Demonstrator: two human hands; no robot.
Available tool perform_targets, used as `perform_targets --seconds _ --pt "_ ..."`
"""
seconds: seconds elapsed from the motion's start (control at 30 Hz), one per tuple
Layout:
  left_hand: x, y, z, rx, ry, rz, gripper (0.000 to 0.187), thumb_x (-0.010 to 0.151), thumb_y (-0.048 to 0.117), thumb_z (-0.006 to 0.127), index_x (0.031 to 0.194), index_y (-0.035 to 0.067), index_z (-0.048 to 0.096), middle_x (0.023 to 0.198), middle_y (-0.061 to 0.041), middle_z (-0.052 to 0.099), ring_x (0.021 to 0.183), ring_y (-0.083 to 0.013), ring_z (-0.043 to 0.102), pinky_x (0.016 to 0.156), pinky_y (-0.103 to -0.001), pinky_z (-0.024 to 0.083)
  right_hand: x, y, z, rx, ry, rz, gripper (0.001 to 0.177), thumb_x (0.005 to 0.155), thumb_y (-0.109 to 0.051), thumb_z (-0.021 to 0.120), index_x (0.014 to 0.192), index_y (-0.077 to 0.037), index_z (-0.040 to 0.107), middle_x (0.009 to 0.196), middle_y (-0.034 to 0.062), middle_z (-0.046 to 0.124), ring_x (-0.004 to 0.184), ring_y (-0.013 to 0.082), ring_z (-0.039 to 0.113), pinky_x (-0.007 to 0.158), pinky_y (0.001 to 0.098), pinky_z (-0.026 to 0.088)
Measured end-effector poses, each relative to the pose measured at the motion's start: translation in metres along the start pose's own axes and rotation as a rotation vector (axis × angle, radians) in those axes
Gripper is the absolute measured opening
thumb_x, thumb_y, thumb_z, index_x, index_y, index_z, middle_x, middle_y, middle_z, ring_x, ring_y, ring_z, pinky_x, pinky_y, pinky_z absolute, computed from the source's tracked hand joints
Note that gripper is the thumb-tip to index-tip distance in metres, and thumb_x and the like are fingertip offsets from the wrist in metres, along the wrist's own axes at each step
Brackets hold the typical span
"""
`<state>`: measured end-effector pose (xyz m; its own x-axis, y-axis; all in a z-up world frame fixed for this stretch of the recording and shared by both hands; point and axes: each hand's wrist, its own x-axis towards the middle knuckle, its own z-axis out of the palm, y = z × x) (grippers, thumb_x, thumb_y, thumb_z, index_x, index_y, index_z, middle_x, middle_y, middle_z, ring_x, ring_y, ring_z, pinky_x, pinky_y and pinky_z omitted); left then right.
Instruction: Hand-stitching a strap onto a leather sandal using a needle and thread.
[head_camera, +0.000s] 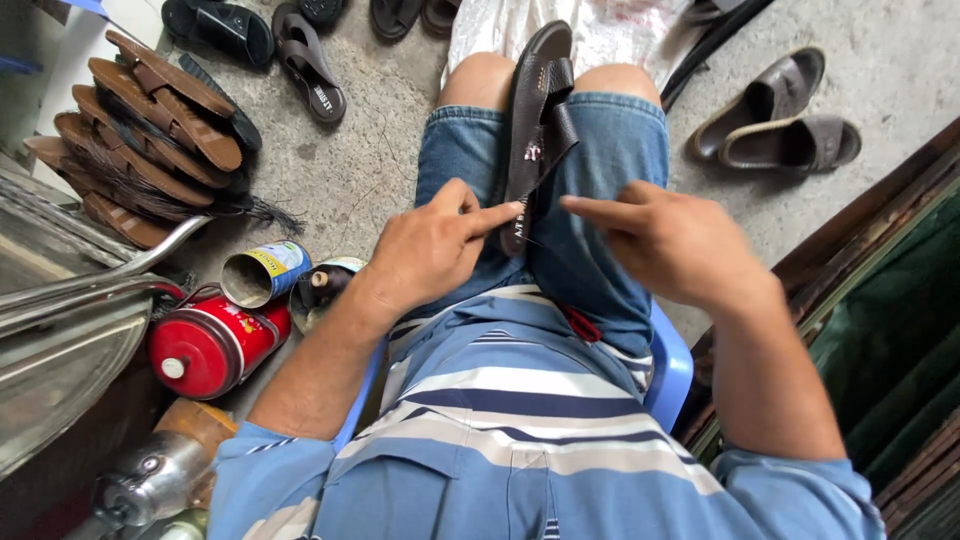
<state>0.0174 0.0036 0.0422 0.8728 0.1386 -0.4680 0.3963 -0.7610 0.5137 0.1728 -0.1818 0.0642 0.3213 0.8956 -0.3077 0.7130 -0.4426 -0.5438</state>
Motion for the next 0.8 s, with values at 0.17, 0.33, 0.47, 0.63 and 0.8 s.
perform_targets --seconds 0.17,0.33,0.47,0.63,0.8 --pt "0.002 0.0 0.038 -0.065 0.286 0.137 0.03 0.084 0.039 0.057 0.114 0.033 0.057 0.095 0.003 0.046 0.074 -0.0332 0.063 0.063 -0.049 0.053 -0.003 0.012 0.015 0.037 -0.015 0.034 0.045 0.079 -0.018 0.05 0.12 -0.035 0.056 0.074 0.0094 0.052 0.07 0.0359 0.058 0.056 0.0467 0.047" --pt "0.007 -0.006 0.056 -0.081 0.453 0.17 0.01 0.085 0.038 0.058 0.094 0.036 0.062 0.088 0.009 0.049 0.079 -0.0215 0.063 0.064 -0.036 0.053 0.002 0.01 0.014 0.136 0.024 -0.075 0.045 0.078 -0.014 0.055 0.121 -0.025 0.057 0.071 0.0131 0.056 0.065 0.0389 0.057 0.054 0.0487 0.045" --pt "0.007 0.003 0.053 -0.26 0.464 0.102 0.013 0.083 0.036 0.061 0.094 0.032 0.06 0.093 0.008 0.052 0.088 -0.0186 0.062 0.071 -0.033 0.051 0.008 0.011 0.031 0.445 -0.009 -0.122 0.054 0.078 -0.025 0.063 0.129 -0.015 0.048 0.083 0.0161 0.059 0.076 0.039 0.058 0.063 0.0482 0.045" --pt "0.002 -0.002 0.055 -0.118 0.477 0.053 0.024 0.079 0.039 0.062 0.102 0.036 0.06 0.097 0.006 0.05 0.073 -0.0255 0.064 0.062 -0.043 0.053 0.026 0.011 0.061 0.406 0.166 -0.083 0.03 0.079 -0.036 0.063 0.106 -0.024 0.061 0.063 0.0071 0.061 0.067 0.0333 0.063 0.059 0.0441 0.05" --pt "0.003 0.0 0.052 -0.412 0.49 -0.024 0.01 0.077 0.031 0.068 0.087 0.031 0.07 0.081 0.005 0.055 0.072 -0.0245 0.064 0.059 -0.037 0.052 0.024 0.003 0.058 0.588 0.215 -0.087 0.009 0.086 -0.026 0.06 0.086 -0.017 0.063 0.053 -0.002 0.056 0.043 0.0152 0.055 0.04 0.0267 0.043"
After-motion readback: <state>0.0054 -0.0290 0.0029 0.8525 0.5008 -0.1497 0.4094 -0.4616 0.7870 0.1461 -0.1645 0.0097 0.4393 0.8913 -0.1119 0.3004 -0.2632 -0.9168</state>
